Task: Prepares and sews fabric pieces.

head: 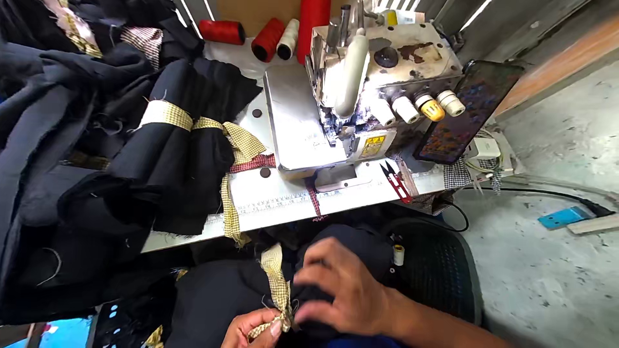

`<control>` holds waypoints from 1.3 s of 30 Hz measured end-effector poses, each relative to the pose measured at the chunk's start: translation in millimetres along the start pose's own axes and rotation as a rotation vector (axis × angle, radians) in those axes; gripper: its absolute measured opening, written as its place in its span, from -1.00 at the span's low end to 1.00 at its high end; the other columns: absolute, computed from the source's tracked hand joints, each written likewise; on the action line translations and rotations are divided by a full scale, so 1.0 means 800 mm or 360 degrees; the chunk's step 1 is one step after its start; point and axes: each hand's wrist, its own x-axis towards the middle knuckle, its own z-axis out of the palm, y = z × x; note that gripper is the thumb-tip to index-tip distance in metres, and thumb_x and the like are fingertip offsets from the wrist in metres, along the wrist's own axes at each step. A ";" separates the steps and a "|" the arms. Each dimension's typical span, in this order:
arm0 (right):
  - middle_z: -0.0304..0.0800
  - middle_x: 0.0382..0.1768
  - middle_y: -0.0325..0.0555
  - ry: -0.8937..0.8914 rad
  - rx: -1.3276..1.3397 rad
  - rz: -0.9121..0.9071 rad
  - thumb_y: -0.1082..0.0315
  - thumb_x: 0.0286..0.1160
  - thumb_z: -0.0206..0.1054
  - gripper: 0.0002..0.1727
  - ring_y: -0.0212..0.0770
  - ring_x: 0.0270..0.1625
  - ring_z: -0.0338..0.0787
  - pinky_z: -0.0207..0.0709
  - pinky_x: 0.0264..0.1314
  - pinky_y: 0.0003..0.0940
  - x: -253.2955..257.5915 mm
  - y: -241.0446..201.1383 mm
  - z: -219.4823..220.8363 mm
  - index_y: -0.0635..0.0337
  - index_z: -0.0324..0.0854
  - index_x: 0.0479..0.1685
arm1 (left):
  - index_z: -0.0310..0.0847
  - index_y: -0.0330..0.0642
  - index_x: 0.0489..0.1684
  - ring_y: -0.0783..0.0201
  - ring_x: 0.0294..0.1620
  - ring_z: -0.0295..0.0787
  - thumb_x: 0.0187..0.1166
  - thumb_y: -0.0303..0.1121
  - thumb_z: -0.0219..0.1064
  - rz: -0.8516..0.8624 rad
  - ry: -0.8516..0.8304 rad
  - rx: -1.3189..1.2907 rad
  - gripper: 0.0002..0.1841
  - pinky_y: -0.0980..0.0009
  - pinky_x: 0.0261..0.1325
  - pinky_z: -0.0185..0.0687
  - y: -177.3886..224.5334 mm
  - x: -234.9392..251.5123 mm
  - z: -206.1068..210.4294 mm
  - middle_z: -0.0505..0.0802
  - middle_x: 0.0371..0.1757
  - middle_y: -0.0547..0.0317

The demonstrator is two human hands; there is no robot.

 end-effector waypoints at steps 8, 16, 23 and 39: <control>0.74 -0.34 -0.16 -0.0465 -0.0054 -0.0400 0.31 0.68 0.23 -0.77 -0.15 -0.22 0.73 0.52 -0.32 -0.29 -0.018 -0.007 0.023 0.10 0.70 -0.36 | 0.88 -0.19 -0.24 0.54 -0.36 0.79 0.50 -0.48 0.43 0.0252 0.0272 0.0706 -0.91 0.56 -0.23 0.74 0.012 0.000 0.024 0.92 -0.31 0.29; 0.69 -0.39 -0.19 -0.0602 0.0020 -0.0258 -0.12 0.52 0.39 -0.58 -0.19 -0.32 0.71 0.55 -0.40 -0.28 0.000 -0.008 0.002 0.08 0.69 -0.33 | 0.89 -0.12 -0.27 0.51 -0.33 0.79 0.54 -0.35 0.39 0.0310 0.0303 0.0888 -0.86 0.55 -0.23 0.73 0.008 0.000 0.025 0.92 -0.26 0.31; 0.56 -0.55 -0.21 -0.0629 -0.0012 -0.0483 0.21 0.72 0.19 -0.66 -0.20 -0.46 0.59 0.38 -0.51 -0.32 0.002 -0.003 -0.001 0.06 0.61 -0.50 | 0.90 -0.15 -0.31 0.61 -0.64 0.68 0.64 -0.26 0.38 0.0420 0.0218 0.0800 -0.78 0.68 -0.57 0.61 0.014 0.002 0.020 0.91 -0.46 0.33; 0.45 -0.71 -0.25 -0.0765 -0.0020 -0.0215 0.26 0.39 0.20 -0.66 -0.26 -0.59 0.56 0.32 -0.61 -0.25 -0.010 0.075 -0.012 0.03 0.42 -0.78 | 0.88 0.03 -0.40 0.65 -0.57 0.76 0.59 -0.04 0.39 0.0403 0.0453 0.1554 -0.72 0.61 -0.51 0.72 -0.017 0.005 -0.025 0.89 -0.51 0.50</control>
